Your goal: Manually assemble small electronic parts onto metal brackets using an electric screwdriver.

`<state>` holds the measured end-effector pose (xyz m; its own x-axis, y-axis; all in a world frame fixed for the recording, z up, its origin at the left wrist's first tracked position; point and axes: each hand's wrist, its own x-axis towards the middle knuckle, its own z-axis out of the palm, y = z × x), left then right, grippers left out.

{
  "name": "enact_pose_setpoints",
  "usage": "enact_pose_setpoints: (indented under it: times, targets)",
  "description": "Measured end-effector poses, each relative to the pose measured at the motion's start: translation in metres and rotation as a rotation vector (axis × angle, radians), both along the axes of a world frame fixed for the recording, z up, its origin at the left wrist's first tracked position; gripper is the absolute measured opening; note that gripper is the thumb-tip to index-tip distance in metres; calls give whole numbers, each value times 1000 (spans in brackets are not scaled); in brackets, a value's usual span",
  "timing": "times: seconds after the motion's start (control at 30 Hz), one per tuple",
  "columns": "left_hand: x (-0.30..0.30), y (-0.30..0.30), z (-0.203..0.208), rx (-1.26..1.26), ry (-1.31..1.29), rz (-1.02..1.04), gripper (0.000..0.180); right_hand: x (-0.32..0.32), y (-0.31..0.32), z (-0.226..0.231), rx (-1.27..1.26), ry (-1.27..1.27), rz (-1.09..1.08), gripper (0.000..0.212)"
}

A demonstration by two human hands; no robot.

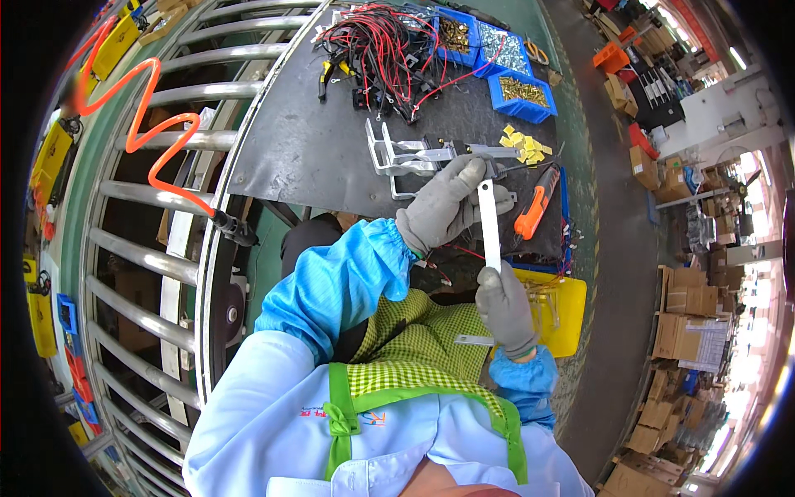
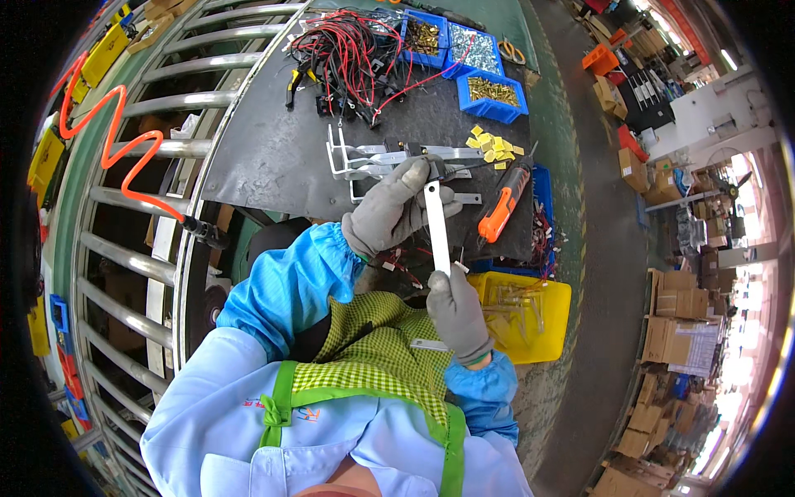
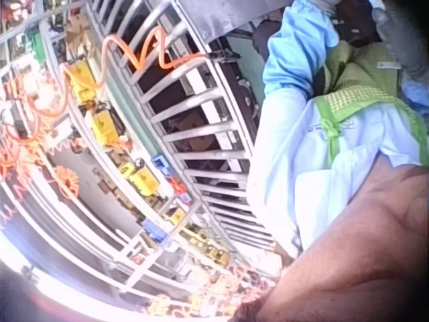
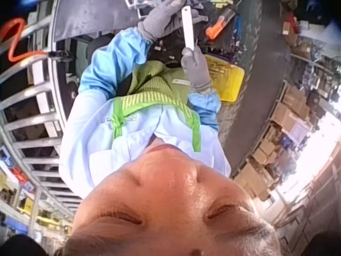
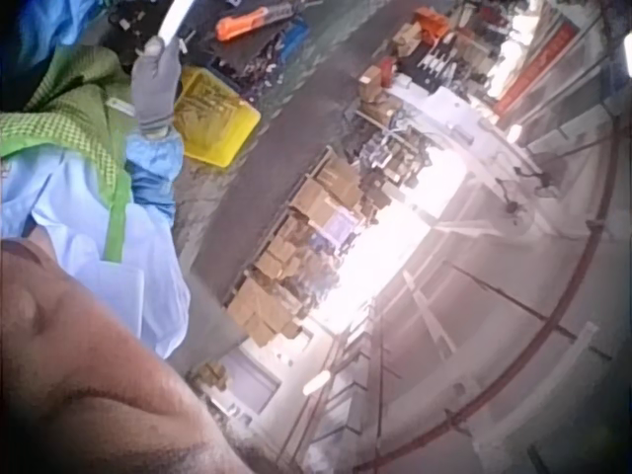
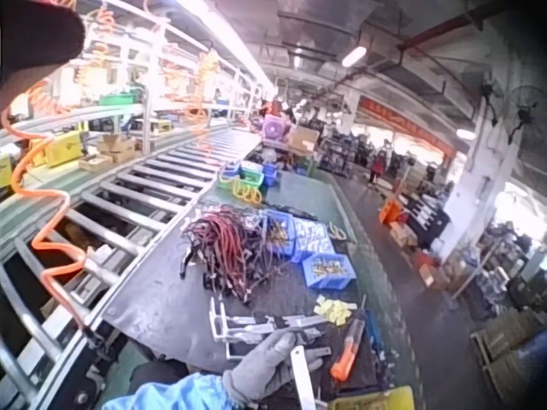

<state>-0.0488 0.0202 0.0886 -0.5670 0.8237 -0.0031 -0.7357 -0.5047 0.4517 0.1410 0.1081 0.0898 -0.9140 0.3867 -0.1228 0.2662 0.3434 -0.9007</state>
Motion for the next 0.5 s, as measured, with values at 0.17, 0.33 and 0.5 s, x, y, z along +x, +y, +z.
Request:
enact_pose_setpoints:
  times: [0.17, 0.33, 0.5]
  targets:
    - [-2, 6, -11, 96, -4, 18, 33, -3, 2, 10, -225, -29, 54, 33]
    - [1, 7, -6, 82, -63, 58, 40, -10, -6, 0, 26, -22, 7, 27]
    - [1, 4, -5, 43, -92, 73, 37, -15, -22, -2, -84, 22, -44, 31]
